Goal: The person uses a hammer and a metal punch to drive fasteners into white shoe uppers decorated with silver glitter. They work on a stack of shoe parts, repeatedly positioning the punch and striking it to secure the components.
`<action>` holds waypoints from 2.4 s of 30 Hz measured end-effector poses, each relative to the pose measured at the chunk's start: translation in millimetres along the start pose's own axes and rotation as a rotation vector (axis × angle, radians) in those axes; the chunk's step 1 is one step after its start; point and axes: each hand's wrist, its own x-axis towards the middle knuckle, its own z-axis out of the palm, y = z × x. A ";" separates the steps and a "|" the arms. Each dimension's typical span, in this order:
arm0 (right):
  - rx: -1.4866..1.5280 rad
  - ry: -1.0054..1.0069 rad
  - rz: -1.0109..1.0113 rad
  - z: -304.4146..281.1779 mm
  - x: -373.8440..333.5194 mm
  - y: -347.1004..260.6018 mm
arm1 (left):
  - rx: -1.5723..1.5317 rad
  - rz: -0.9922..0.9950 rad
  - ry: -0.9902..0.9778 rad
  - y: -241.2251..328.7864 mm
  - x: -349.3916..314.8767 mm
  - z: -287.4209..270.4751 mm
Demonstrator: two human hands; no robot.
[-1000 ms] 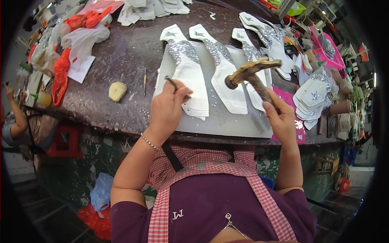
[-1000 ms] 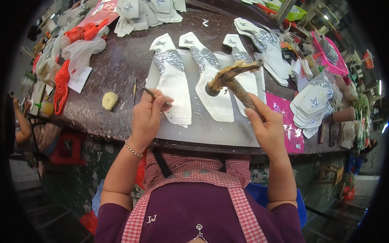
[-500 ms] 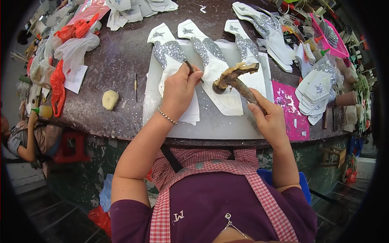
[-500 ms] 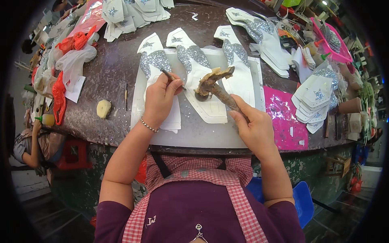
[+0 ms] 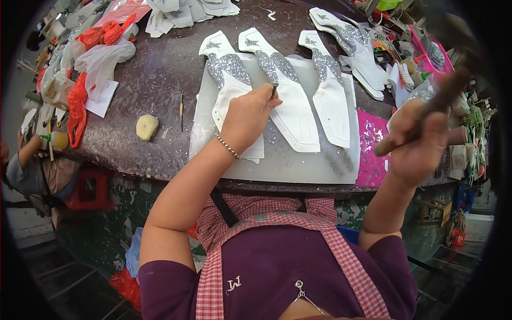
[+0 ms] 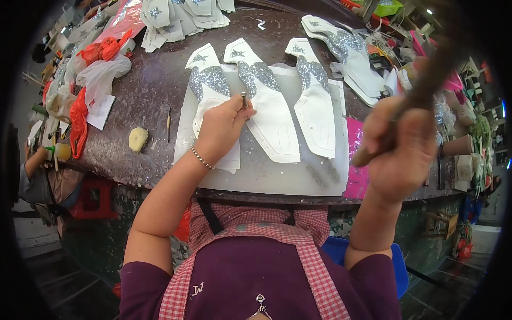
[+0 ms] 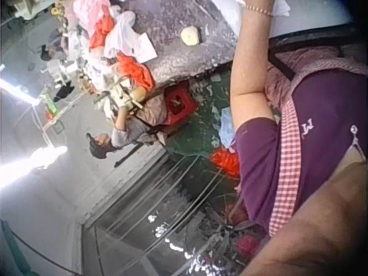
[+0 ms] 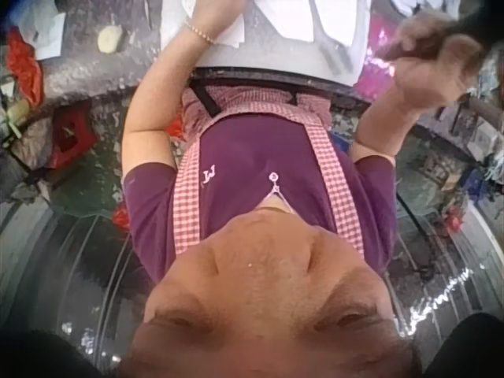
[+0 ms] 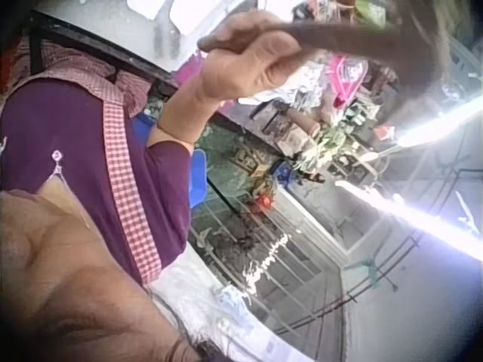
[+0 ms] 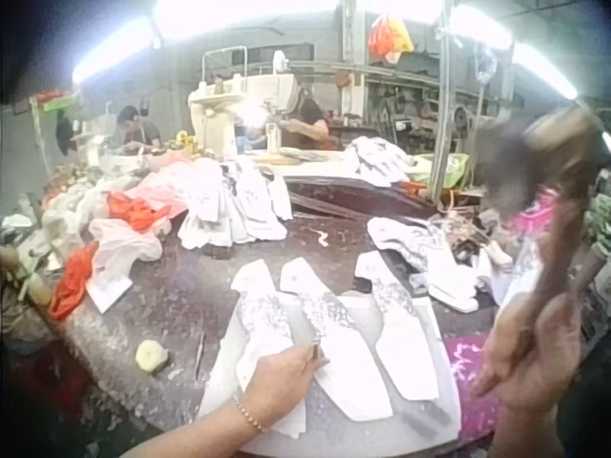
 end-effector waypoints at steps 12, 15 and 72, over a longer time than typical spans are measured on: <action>-0.654 -0.235 0.335 -11.3 -25.7 11.6 | -0.234 -0.253 0.071 -0.3 -1.8 2.4; -0.566 -0.154 0.420 -23.0 -40.4 12.5 | -0.208 -0.230 0.035 -2.5 -7.4 2.7; -0.773 -0.236 0.190 -11.1 -35.3 -1.2 | -0.359 -0.185 0.028 12.7 -20.8 10.6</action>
